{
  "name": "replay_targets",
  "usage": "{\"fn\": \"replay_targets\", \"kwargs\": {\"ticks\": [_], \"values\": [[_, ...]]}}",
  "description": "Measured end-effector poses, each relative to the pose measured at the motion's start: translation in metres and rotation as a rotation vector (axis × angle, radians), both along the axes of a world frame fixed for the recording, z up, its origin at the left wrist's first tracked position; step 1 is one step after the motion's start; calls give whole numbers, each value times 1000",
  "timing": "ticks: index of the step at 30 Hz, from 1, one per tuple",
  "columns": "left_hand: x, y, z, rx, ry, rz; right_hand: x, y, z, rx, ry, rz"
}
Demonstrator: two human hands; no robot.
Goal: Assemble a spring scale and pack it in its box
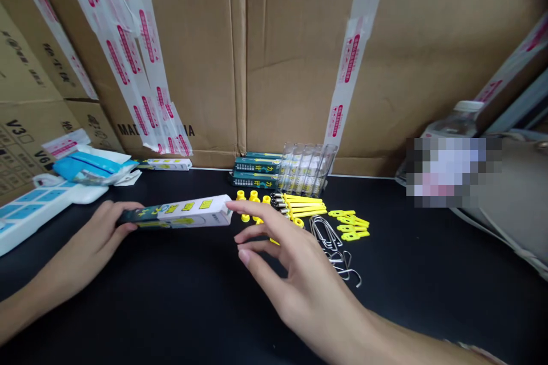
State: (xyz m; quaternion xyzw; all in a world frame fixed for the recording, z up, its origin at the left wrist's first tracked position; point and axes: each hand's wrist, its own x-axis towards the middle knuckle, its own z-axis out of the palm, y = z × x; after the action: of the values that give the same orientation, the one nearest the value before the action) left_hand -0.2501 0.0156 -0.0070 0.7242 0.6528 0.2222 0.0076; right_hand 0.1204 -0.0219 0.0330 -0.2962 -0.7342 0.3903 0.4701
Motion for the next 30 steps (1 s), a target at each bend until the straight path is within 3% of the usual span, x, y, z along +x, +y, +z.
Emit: {"fn": "replay_targets", "kwargs": {"ticks": [5, 9, 11, 15, 21, 25, 30], "values": [[-17, -13, -7, 62, 64, 216, 15, -15, -3, 176, -102, -34], [0, -15, 3, 2, 140, 443, 21, -21, -7, 272, -109, -20], [19, -15, 11, -37, 180, 425, 22, -23, -9, 314, -114, 21], [54, -10, 20, -72, 101, 258, 29, -24, -14, 384, -160, 83], [74, 7, 9, -51, 65, 102, 53, -13, -20, 397, -232, 94], [86, 14, 0, -60, 28, -40, 70, -4, -20, 383, -247, -58], [103, 11, -5, -34, 18, -161, 86, 6, -18, 483, -245, -186]]}}
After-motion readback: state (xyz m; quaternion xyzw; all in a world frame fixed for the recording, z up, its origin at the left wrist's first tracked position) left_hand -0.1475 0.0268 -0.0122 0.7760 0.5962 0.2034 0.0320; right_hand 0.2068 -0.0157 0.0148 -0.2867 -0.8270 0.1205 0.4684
